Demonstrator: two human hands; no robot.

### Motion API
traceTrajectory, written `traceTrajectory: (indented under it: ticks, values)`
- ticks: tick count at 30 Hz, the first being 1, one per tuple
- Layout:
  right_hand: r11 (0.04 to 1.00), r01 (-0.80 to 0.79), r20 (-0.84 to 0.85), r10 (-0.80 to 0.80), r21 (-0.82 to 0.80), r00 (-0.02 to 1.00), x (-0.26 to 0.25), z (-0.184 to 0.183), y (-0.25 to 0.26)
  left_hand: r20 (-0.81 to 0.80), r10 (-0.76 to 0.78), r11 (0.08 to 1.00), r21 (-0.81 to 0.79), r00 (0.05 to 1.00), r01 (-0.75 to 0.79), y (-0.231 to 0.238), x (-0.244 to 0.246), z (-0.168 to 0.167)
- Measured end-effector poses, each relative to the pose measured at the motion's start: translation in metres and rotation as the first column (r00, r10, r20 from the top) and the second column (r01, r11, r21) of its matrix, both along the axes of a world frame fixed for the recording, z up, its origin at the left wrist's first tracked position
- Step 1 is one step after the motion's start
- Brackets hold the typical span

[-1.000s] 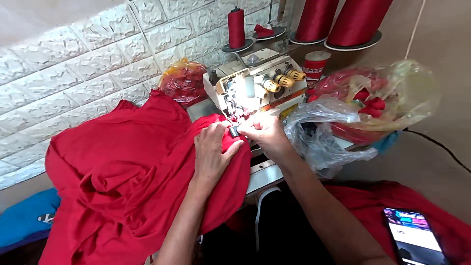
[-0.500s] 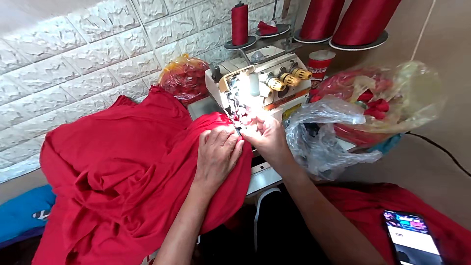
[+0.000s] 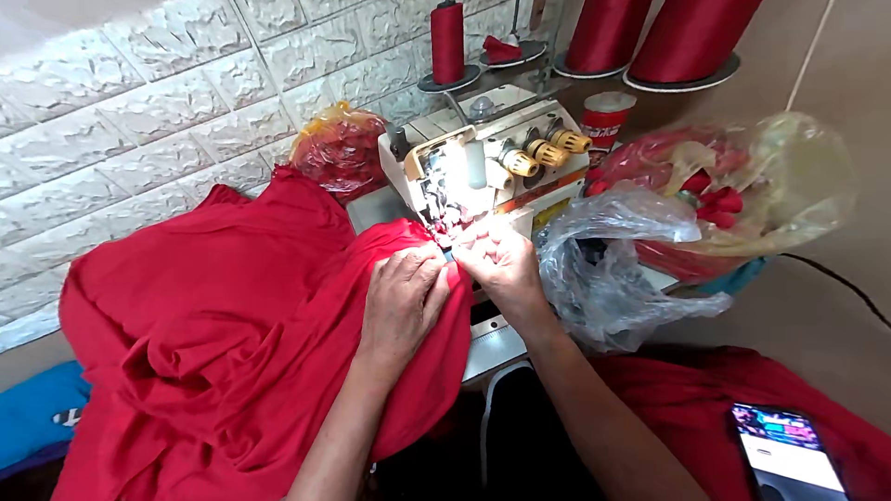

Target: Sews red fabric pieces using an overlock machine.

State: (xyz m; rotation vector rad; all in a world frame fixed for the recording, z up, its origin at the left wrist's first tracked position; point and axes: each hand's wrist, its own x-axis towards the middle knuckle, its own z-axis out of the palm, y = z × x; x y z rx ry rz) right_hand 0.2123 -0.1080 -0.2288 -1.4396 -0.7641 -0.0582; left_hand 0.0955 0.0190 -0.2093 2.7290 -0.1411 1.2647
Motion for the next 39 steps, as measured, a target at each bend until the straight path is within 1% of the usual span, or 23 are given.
traceTrajectory:
  ticks: [7, 10, 13, 16, 20, 26, 30, 32, 34, 37, 39]
  values:
    - [1.0, -0.002, 0.044, 0.003, -0.021, 0.999, 0.006, -0.003, -0.001, -0.01, 0.038, 0.999, -0.004, 0.999, -0.038, -0.002, 0.002, 0.001]
    - [0.997, 0.019, 0.086, -0.013, -0.07, 0.996, 0.005, -0.001, -0.004, -0.022, 0.047, 0.999, 0.002, 0.999, -0.047, -0.003, 0.002, 0.003]
    - [0.986, 0.111, 0.221, -0.083, -0.12, 0.972, -0.002, 0.002, -0.012, -0.037, 0.041, 0.999, 0.014, 0.998, -0.041, -0.002, 0.001, 0.005]
    - [0.978, 0.147, 0.371, -0.083, -0.147, 0.925, -0.007, -0.003, -0.02, -0.057, 0.022, 1.0, 0.023, 0.998, -0.021, -0.001, 0.001, 0.008]
    - [0.958, 0.248, 0.486, -0.149, -0.146, 0.861, -0.012, -0.01, -0.019, -0.055, 0.014, 0.999, 0.034, 0.998, -0.012, 0.001, 0.002, 0.009]
    - [0.943, 0.308, 0.518, -0.202, -0.127, 0.831, -0.016, -0.013, -0.015, -0.057, 0.063, 0.997, 0.057, 0.996, -0.059, 0.002, 0.004, 0.009]
    - [0.942, 0.314, 0.494, -0.22, -0.116, 0.841, -0.021, -0.018, -0.015, -0.063, 0.153, 0.983, 0.112, 0.986, -0.146, 0.002, 0.006, 0.008]
    - [0.948, 0.305, 0.486, -0.224, -0.092, 0.844, -0.025, -0.024, -0.014, -0.069, 0.188, 0.979, 0.087, 0.98, -0.182, 0.003, 0.006, 0.009]
    - [0.947, 0.309, 0.487, -0.231, -0.085, 0.842, -0.032, -0.03, -0.013, -0.098, 0.215, 0.977, 0.03, 0.972, -0.213, 0.006, 0.006, 0.012]
    - [0.93, 0.349, 0.532, -0.239, -0.114, 0.812, -0.047, -0.03, -0.01, -0.205, 0.217, 0.969, -0.07, 0.954, -0.236, 0.01, 0.001, 0.024]
    - [0.905, 0.383, 0.573, -0.217, -0.185, 0.791, -0.059, -0.022, -0.008, -0.287, 0.187, 0.959, -0.156, 0.939, -0.239, 0.011, -0.004, 0.036]
